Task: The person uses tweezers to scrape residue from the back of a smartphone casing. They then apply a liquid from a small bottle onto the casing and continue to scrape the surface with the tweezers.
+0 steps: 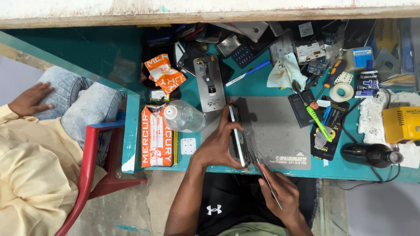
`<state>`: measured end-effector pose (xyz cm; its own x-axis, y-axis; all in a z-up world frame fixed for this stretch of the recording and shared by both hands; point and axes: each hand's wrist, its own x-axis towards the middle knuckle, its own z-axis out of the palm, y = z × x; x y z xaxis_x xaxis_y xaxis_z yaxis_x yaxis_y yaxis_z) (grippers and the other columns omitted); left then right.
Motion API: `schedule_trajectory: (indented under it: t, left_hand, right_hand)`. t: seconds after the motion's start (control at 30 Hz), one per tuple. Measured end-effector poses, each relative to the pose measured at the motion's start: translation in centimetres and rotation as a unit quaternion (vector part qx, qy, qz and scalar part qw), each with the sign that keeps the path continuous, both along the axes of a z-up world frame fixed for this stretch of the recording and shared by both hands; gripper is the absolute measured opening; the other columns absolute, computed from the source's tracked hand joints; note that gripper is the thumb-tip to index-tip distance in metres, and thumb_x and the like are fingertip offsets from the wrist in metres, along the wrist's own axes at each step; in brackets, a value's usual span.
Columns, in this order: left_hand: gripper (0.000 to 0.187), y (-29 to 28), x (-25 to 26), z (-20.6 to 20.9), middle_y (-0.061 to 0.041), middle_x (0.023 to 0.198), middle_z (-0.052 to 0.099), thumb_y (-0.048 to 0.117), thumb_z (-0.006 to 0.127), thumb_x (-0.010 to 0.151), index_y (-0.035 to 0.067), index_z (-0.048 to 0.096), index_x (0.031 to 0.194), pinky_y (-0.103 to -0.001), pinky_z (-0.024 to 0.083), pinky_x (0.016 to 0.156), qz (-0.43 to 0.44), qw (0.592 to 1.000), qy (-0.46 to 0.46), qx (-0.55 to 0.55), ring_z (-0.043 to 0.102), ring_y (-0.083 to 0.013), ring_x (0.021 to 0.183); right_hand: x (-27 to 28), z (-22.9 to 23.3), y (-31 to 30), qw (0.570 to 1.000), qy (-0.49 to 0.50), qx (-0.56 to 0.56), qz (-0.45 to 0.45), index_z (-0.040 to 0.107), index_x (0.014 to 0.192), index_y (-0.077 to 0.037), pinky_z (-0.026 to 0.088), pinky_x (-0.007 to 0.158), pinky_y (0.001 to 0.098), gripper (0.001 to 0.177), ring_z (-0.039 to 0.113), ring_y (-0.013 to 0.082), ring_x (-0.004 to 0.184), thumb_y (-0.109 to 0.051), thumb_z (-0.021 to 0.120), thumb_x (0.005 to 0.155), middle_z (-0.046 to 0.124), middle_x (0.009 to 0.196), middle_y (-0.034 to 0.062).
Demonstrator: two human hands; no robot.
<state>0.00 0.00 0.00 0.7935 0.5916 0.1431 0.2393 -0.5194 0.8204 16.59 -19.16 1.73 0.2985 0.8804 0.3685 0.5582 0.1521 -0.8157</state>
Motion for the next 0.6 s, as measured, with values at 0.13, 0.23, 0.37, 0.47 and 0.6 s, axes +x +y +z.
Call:
schedule_trajectory:
  t: [0.13,0.23,0.37,0.47,0.6]
  left_hand:
    - [0.117,0.1,0.1,0.0,-0.036,0.169,-0.002,0.043,0.102,0.046,0.02,0.036,0.139,-0.055,0.04,0.122,-0.003,1.0,-0.006,0.0,0.013,-0.0593,0.157]
    - [0.117,0.0,0.0,-0.1,-0.037,0.169,-0.002,0.042,0.103,0.045,0.02,0.036,0.138,-0.055,0.038,0.122,-0.004,1.0,-0.001,0.003,0.012,-0.0601,0.156]
    - [0.117,0.0,-0.1,-0.4,-0.037,0.169,-0.001,0.043,0.102,0.045,0.019,0.035,0.138,-0.055,0.036,0.124,-0.004,1.0,-0.008,0.006,0.012,-0.0595,0.157]
    - [0.115,0.1,0.0,-0.6,-0.038,0.168,-0.002,0.042,0.102,0.045,0.018,0.037,0.137,-0.054,0.036,0.124,0.0,1.0,-0.002,0.002,0.011,-0.059,0.157]
    - [0.112,0.3,-0.2,-1.4,-0.038,0.169,-0.001,0.036,0.104,0.046,0.018,0.041,0.136,-0.051,0.034,0.126,-0.007,1.0,-0.025,0.004,0.009,-0.0576,0.159]
  right_hand:
    - [0.1,-1.8,-0.8,1.0,-0.001,-0.013,-0.004,0.067,0.127,0.002,0.045,0.049,0.0286,0.044,0.058,0.0119,0.054,0.001,0.075,0.084,0.065,0.07,0.0081]
    - [0.1,-2.4,-1.0,1.0,-0.002,-0.013,-0.003,0.068,0.126,0.003,0.045,0.048,0.0291,0.044,0.058,0.012,0.054,0.002,0.075,0.083,0.066,0.069,0.0082]
    - [0.1,-2.3,-1.0,1.0,-0.015,0.009,-0.003,0.066,0.127,0.003,0.051,0.054,0.0293,0.044,0.066,0.015,0.063,0.002,0.074,0.084,0.071,0.08,0.012]
    - [0.0,-2.0,-0.7,0.999,-0.027,0.024,-0.017,0.068,0.125,0.003,0.053,0.059,0.0313,0.041,0.068,0.0187,0.066,0.001,0.075,0.085,0.072,0.084,0.0151]
    - [0.1,-2.3,-0.5,0.998,-0.048,0.031,-0.031,0.071,0.121,0.004,0.053,0.06,0.0346,0.034,0.067,0.0232,0.066,0.0,0.077,0.087,0.07,0.082,0.0165]
